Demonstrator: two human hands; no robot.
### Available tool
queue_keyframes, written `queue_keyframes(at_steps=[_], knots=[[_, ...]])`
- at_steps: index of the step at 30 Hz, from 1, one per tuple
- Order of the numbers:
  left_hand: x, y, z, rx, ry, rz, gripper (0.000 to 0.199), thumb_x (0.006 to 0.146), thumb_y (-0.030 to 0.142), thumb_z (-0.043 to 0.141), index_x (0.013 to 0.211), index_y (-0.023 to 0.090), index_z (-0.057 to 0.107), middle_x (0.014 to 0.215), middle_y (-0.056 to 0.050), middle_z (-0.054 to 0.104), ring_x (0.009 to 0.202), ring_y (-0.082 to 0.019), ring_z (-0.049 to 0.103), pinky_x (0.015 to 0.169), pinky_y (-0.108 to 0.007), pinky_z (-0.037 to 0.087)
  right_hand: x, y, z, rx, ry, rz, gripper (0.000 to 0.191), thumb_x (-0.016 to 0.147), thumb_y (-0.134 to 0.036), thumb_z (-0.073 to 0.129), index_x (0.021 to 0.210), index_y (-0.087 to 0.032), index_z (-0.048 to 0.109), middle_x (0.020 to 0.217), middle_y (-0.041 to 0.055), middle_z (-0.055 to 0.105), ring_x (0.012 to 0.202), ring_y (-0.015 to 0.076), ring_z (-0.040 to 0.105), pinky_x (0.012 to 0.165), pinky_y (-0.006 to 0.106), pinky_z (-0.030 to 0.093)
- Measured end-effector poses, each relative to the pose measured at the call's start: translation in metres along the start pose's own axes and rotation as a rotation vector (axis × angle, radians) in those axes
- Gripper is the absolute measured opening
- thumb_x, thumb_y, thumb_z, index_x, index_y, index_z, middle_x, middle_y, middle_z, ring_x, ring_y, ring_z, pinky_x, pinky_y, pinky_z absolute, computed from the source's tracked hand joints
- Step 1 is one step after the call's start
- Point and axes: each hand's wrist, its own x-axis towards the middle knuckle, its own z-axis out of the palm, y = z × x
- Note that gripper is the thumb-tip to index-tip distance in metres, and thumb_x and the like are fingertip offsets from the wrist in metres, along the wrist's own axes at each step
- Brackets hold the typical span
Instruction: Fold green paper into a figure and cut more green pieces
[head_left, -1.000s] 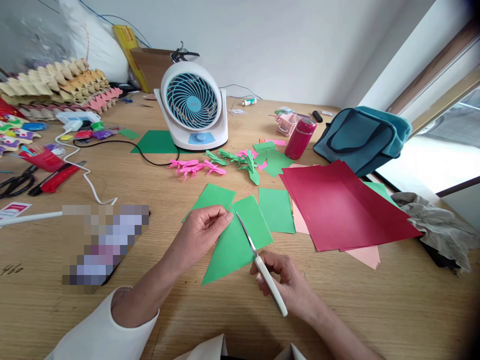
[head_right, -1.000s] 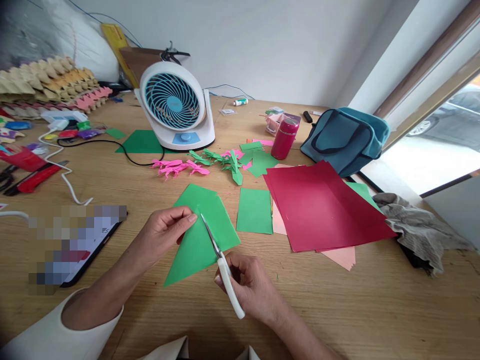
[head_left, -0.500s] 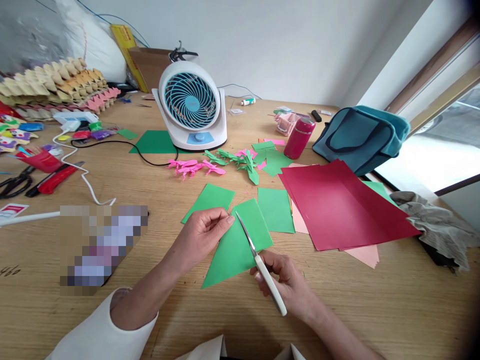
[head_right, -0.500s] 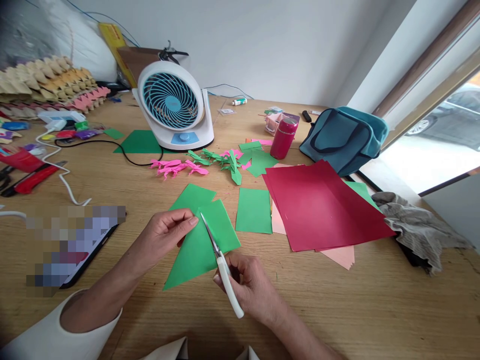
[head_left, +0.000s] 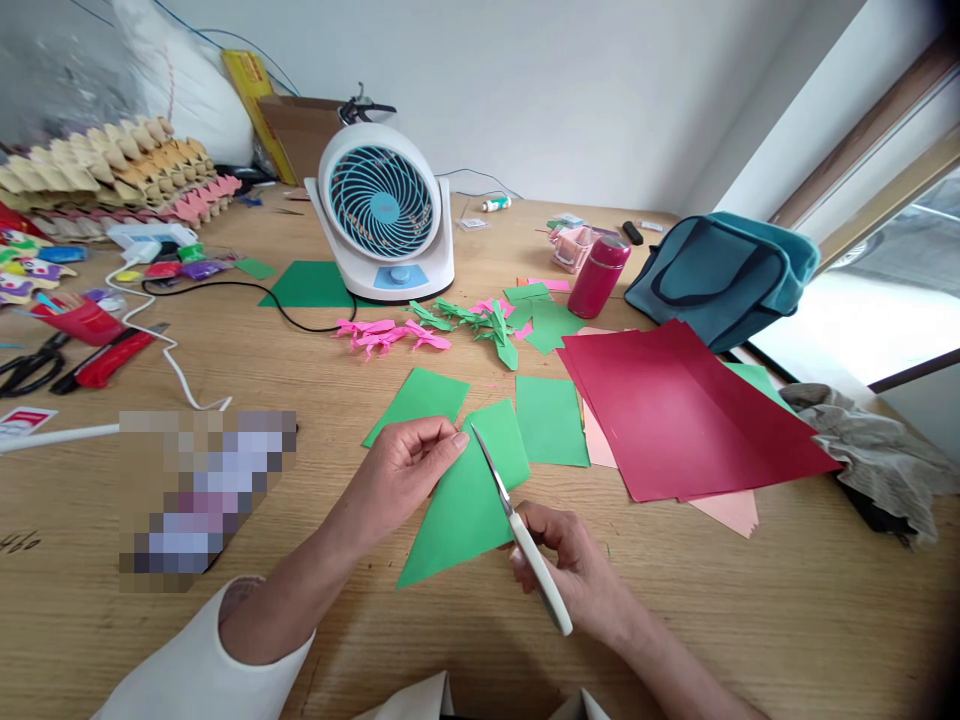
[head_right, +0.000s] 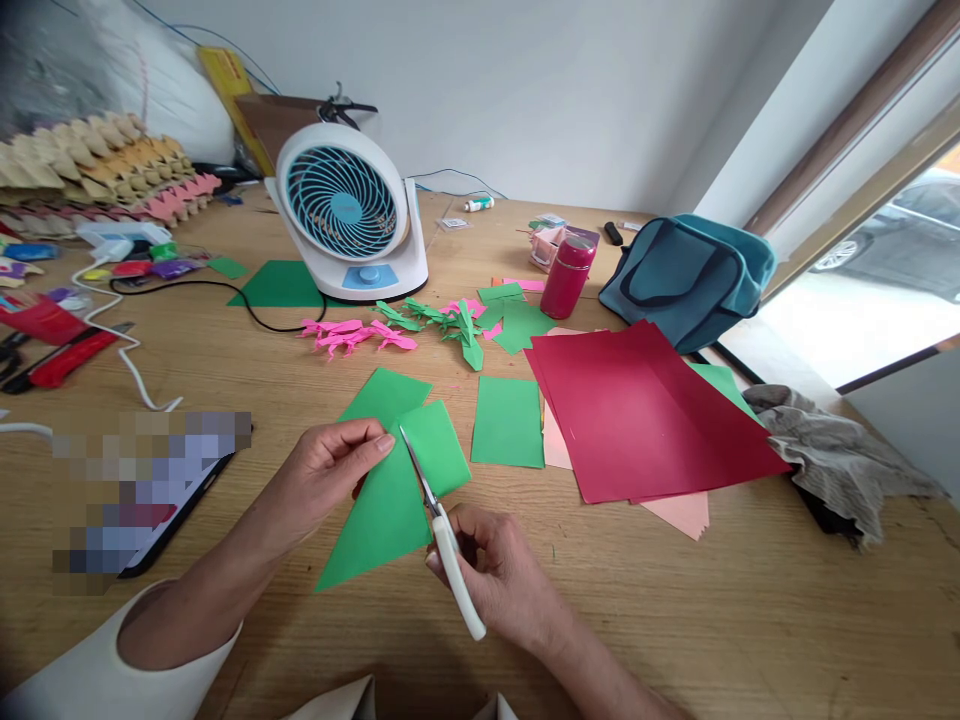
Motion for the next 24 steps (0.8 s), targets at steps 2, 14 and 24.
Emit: queue_keyframes(at_steps=[2,14,24], knots=[[-0.0005,0.0009,0.0013,0.001,0.001,0.006,0.041,0.091,0.042,0.052,0.060,0.020,0.037,0.057,0.006,0.027,0.053,-0.009,0.027,0.049,-0.024,0.022,-0.0003,0.0017,-0.0003,-0.006,0.003,-0.008,0.026,0.083,-0.035,0.061,0.066,-0.019,0.050,0.061,-0.0030,0.047,0.056,0.0105,0.041,0.051,0.024,0.029],[-0.0017,-0.0016,0.0056,-0.028,-0.038,0.060,0.038,0.092,0.034,0.051,0.060,0.019,0.036,0.060,0.006,0.027,0.055,-0.009,0.026,0.050,-0.024,0.022,-0.0002,0.0044,-0.0015,-0.026,0.002,-0.030,0.024,0.084,-0.032,0.059,0.067,-0.020,0.047,0.063,-0.0025,0.048,0.059,0.0119,0.043,0.055,0.026,0.031],[-0.0002,-0.0048,0.0066,-0.016,-0.044,0.063,0.039,0.092,0.033,0.051,0.060,0.019,0.035,0.061,0.006,0.027,0.057,-0.009,0.026,0.052,-0.024,0.024,0.0009,0.0074,-0.0003,-0.020,0.004,-0.054,0.026,0.085,-0.030,0.057,0.064,-0.020,0.045,0.058,-0.0040,0.045,0.054,0.0105,0.037,0.051,0.025,0.027]])
